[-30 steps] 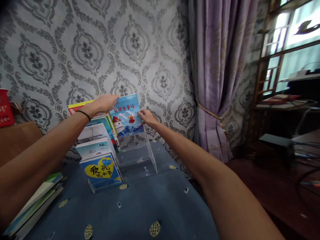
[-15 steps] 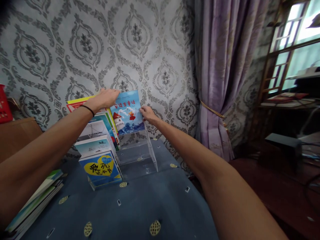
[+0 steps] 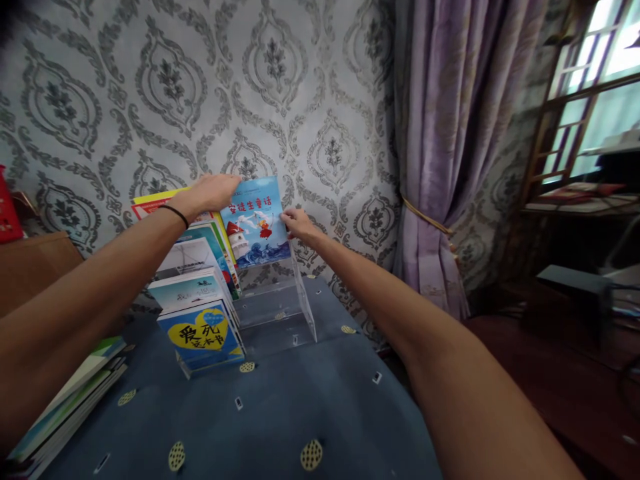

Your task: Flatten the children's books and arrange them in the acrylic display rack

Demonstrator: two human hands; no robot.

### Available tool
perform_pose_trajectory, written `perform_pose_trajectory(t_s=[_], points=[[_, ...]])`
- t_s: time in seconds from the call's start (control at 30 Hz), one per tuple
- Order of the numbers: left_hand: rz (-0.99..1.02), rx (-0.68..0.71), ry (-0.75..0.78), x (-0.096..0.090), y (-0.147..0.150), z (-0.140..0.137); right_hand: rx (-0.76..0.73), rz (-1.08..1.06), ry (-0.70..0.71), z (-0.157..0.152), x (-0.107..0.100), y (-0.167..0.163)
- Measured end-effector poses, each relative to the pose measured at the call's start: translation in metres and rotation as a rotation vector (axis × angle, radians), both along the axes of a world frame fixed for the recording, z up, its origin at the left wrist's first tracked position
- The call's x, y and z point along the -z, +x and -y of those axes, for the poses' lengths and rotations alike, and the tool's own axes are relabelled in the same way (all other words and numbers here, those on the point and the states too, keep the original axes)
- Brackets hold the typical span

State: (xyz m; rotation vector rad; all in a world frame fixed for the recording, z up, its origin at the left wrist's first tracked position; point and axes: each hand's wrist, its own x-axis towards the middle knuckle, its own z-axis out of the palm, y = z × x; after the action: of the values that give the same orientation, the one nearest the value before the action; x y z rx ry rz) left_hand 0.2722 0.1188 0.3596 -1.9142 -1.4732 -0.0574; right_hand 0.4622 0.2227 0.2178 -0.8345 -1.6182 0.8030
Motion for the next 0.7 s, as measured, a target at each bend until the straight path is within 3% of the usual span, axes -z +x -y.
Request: perform_pose_trajectory(t_s=[0.7], points=[[0.028, 0.000, -0.092, -0.012, -0.004, -0.005, -0.038, -0.029, -0.025, 0.011, 0.000, 0.004]])
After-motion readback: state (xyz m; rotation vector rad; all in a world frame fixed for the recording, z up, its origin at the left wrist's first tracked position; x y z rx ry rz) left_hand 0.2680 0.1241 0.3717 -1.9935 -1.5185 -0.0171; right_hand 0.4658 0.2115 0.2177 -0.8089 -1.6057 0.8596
